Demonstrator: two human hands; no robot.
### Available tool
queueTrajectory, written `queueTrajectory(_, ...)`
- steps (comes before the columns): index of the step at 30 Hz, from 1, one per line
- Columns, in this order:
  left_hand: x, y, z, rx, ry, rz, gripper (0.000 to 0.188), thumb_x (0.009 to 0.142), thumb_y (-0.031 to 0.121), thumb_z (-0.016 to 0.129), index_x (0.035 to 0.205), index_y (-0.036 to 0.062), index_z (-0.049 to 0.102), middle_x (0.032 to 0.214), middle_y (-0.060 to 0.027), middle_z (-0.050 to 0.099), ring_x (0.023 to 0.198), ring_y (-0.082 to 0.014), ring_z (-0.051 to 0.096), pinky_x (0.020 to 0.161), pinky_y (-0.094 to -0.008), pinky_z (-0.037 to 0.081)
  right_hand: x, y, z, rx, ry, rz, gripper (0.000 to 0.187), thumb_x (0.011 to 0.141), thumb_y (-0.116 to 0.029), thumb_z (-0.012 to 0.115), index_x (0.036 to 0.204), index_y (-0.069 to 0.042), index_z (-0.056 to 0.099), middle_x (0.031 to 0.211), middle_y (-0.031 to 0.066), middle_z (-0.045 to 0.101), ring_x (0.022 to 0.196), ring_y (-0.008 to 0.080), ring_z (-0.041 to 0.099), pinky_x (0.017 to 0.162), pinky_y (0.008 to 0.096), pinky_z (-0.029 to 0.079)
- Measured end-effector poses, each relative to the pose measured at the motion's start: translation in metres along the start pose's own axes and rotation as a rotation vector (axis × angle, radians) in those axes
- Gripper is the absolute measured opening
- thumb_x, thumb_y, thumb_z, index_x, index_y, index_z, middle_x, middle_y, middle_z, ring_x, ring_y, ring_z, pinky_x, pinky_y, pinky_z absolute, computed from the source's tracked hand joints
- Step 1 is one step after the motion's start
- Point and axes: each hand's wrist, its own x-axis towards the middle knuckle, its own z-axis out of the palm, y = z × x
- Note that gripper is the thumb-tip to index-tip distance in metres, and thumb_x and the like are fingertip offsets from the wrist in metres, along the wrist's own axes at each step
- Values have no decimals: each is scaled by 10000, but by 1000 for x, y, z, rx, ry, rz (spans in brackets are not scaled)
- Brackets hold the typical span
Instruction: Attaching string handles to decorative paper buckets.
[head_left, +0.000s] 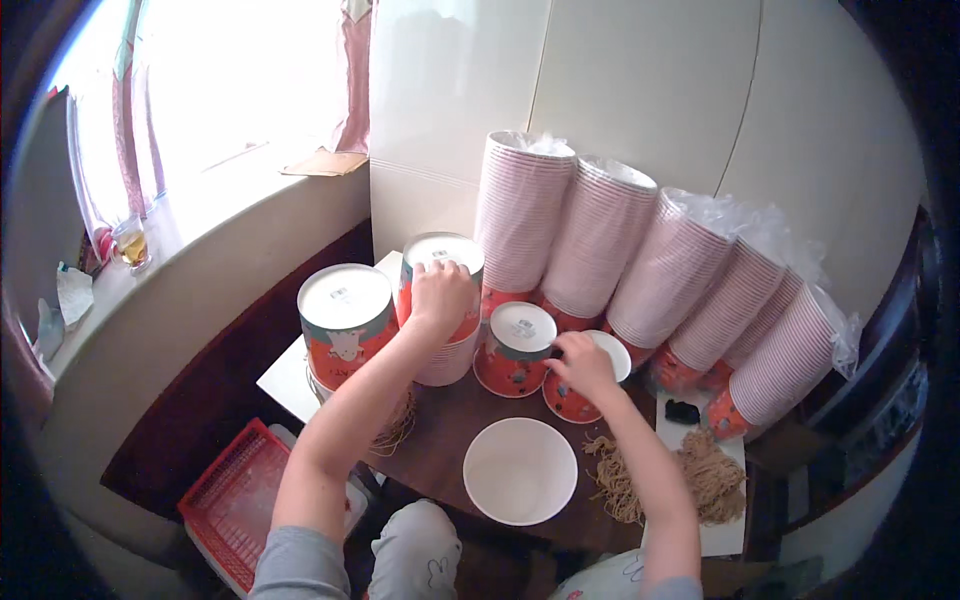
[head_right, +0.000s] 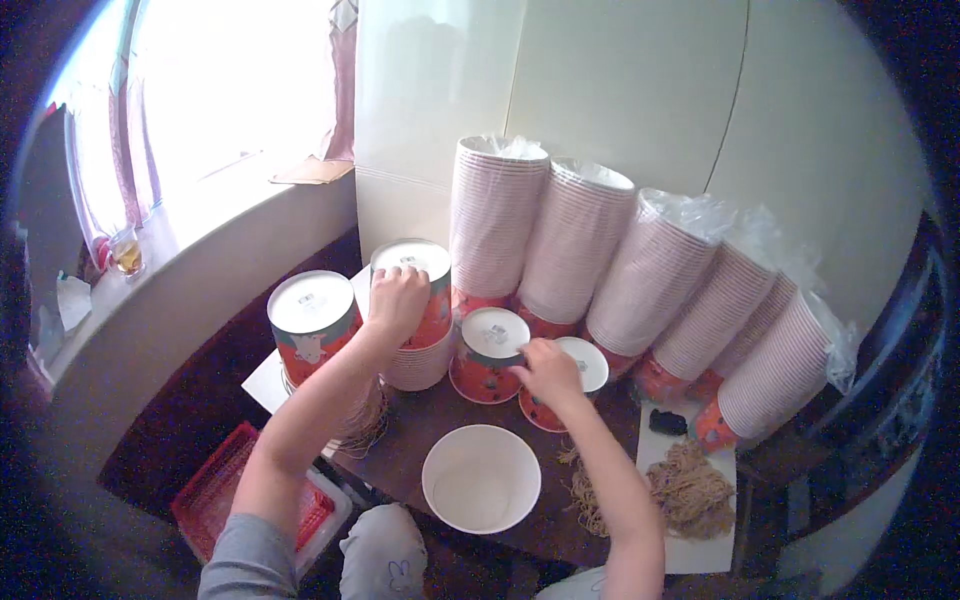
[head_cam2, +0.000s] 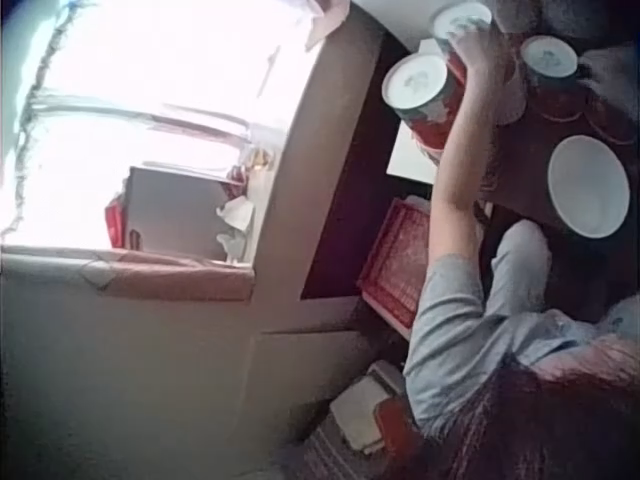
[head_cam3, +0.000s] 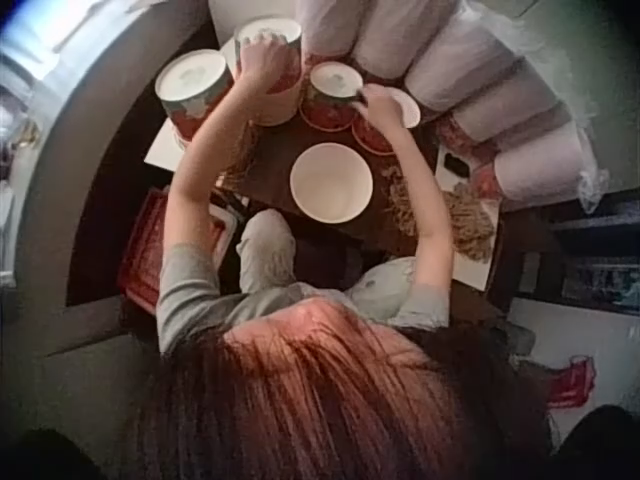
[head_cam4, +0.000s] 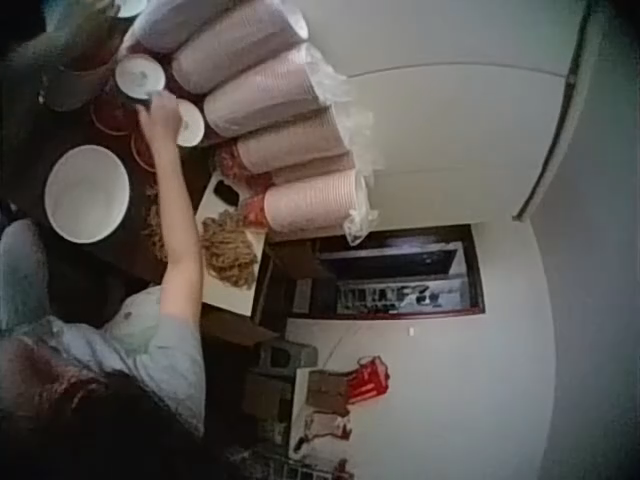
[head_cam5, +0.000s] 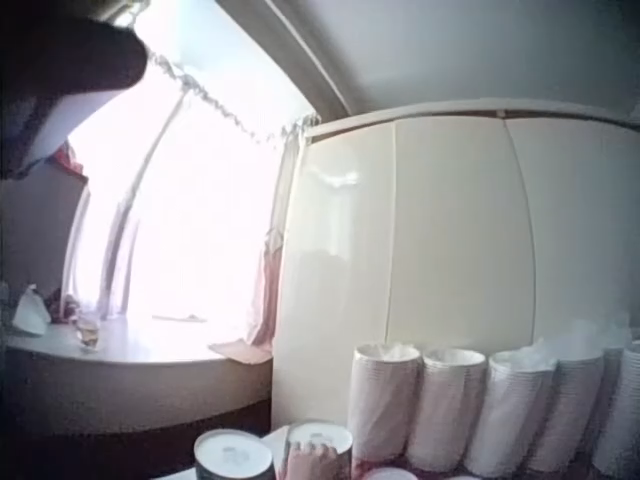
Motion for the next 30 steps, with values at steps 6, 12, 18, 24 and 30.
queueTrajectory(6,9,-20,1,-106,-113,39,117,751,106,519,808,54,607,863,-90,609,769,-249,638,639,-374,503,56,-61,22,-15,-95,-201,240,729,-239,637,899,-72,604,847,104,597,842,267,577,742,382,475)
queueTrajectory(12,21,-35,-22,-150,-128,28,113,710,24,530,803,26,595,876,-121,598,744,-275,635,607,-350,526,74,-73,66,542,-312,232,280,801,-210,563,996,-9,561,924,120,597,783,243,600,700,377,488)
queueTrajectory(18,40,-37,-56,-276,-33,11,140,705,82,604,803,15,528,845,-130,570,776,-316,596,641,-403,494,91,-68,104,1892,-135,791,206,846,-101,462,1035,-29,503,973,75,576,837,195,584,714,325,494)
queueTrajectory(24,46,-39,-109,-367,67,20,123,740,117,582,798,25,524,832,-115,564,774,-316,585,667,-413,468,104,-77,57,2118,117,538,158,850,-88,431,968,-35,521,960,68,581,854,189,576,754,327,487)
queueTrajectory(30,58,-9,-157,-471,206,113,102,753,111,556,807,30,524,826,-122,567,765,-327,575,666,-413,452,105,-73,-13,2114,270,434,195,831,-53,466,1024,-50,496,952,53,571,854,185,567,764,338,465)
